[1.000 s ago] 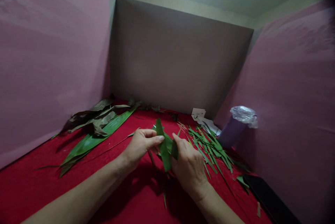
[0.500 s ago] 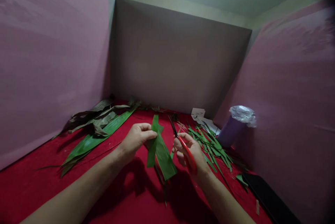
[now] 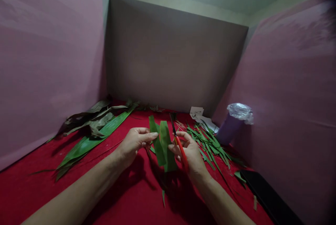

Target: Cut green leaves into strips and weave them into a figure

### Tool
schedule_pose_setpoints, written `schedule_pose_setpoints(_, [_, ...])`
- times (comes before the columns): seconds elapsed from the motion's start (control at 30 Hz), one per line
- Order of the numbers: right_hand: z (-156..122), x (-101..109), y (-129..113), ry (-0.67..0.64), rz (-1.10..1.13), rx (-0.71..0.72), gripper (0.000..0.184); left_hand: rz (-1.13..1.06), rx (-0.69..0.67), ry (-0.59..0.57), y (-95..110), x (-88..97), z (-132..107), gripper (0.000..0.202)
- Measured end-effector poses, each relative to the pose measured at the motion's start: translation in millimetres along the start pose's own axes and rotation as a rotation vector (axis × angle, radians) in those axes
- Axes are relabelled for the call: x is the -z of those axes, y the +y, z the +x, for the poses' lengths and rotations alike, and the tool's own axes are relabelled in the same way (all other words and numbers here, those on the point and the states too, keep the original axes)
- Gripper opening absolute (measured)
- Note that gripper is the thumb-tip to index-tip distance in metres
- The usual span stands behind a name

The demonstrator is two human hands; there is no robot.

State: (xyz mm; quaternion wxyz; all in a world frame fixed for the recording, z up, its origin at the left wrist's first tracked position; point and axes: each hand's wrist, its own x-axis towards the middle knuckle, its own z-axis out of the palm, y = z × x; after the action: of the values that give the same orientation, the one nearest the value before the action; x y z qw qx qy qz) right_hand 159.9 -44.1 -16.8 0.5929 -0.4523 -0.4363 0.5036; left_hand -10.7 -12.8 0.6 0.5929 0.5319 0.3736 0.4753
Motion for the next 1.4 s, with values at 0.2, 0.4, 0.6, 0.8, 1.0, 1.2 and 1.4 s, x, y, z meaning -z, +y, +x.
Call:
schedule_pose_setpoints(0.2, [-1.6, -0.2, -0.7, 0.015, 0.014, -0.020, 0.050, 0.141, -0.065, -0.038, -2.3, -8.3, -3.4, 0.021])
schedule_pose_setpoints(0.4, [-2.7, -3.5, 0.0, -0.039, 0.051, -0.016, 0.049, 0.165, -0.111, 0.042, -0.7, -18.4, -5.9, 0.023])
schedule_pose_setpoints(0.6, [-3.9, -3.8, -0.2, -0.044, 0.061, -0.021, 0.048, 0.207, -0.111, 0.075, -3.0, -14.4, -3.7, 0.024])
schedule_pose_setpoints(0.8, [-3.1, -2.7, 1.8, -0.087, 0.068, -0.034, 0.048, 0.137, -0.007, 0.049, -10.1, -8.7, -1.3, 0.027])
schedule_pose_setpoints(1.0, [-1.5, -1.3, 5.6, -0.121, 0.066, -0.054, 0.047, 0.137, -0.036, 0.031, -11.2, -8.4, -1.2, 0.026])
schedule_pose_setpoints(1.2, [-1.3, -2.5, 7.0, -0.138, 0.062, -0.073, 0.046, 0.138, -0.042, 0.018, -13.2, -9.7, -0.6, 0.027])
schedule_pose_setpoints(1.4, [0.3, -1.8, 11.0, -0.139, 0.068, -0.074, 0.046, 0.035, 0.018, 0.071, -13.6, -10.4, -0.3, 0.034])
